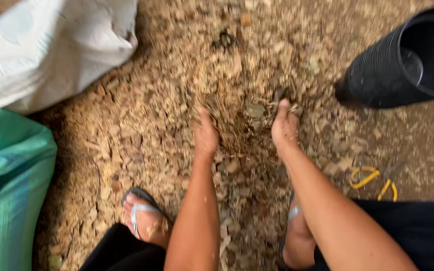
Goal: The person sits on the ground and repeatedly mixes a pile of wood chips and sawdust with both hands. They gather, lift, and turn the material to blend it, occasionally shifting their position. A stack of black pots and a pair of yellow-handled shears are visible nearby.
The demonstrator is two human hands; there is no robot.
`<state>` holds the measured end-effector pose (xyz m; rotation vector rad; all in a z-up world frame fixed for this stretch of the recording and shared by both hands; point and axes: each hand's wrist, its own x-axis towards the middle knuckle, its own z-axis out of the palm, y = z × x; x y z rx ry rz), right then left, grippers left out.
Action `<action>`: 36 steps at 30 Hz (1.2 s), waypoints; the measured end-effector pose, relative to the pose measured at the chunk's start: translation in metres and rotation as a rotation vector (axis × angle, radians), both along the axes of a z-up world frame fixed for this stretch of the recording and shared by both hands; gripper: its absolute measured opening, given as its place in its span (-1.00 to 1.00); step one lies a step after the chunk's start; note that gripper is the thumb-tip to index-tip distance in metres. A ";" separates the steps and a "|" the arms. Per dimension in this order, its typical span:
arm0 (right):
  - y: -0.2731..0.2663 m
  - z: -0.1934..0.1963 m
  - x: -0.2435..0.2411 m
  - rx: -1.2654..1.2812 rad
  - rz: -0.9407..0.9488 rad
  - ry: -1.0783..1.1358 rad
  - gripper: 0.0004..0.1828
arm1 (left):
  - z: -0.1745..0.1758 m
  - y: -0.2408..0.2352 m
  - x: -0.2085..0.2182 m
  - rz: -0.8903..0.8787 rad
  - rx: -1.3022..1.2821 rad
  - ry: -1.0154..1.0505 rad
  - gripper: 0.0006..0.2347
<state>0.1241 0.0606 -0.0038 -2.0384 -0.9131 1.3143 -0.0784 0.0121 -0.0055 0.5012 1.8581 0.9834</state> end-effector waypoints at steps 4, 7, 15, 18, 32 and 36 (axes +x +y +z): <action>-0.032 -0.028 0.024 -0.020 -0.036 -0.309 -0.39 | -0.030 -0.009 -0.024 0.082 0.165 0.247 -0.21; -0.057 -0.031 0.021 -0.173 -0.059 -0.180 -0.33 | -0.054 -0.019 -0.011 -0.037 0.140 0.465 -0.37; -0.046 -0.038 -0.029 0.209 0.177 -0.654 -0.55 | -0.057 -0.038 0.039 -0.094 0.510 0.204 -0.71; -0.023 -0.001 -0.010 0.422 -0.093 -0.337 -0.52 | -0.030 -0.016 0.022 -0.023 0.489 0.498 -0.72; 0.097 0.080 0.293 -0.010 -0.515 -0.176 -0.77 | 0.017 -0.019 0.045 0.338 0.468 0.278 -0.77; 0.104 0.097 0.290 -0.053 -0.350 -0.187 -0.92 | 0.027 -0.016 0.044 0.302 0.351 0.202 -0.74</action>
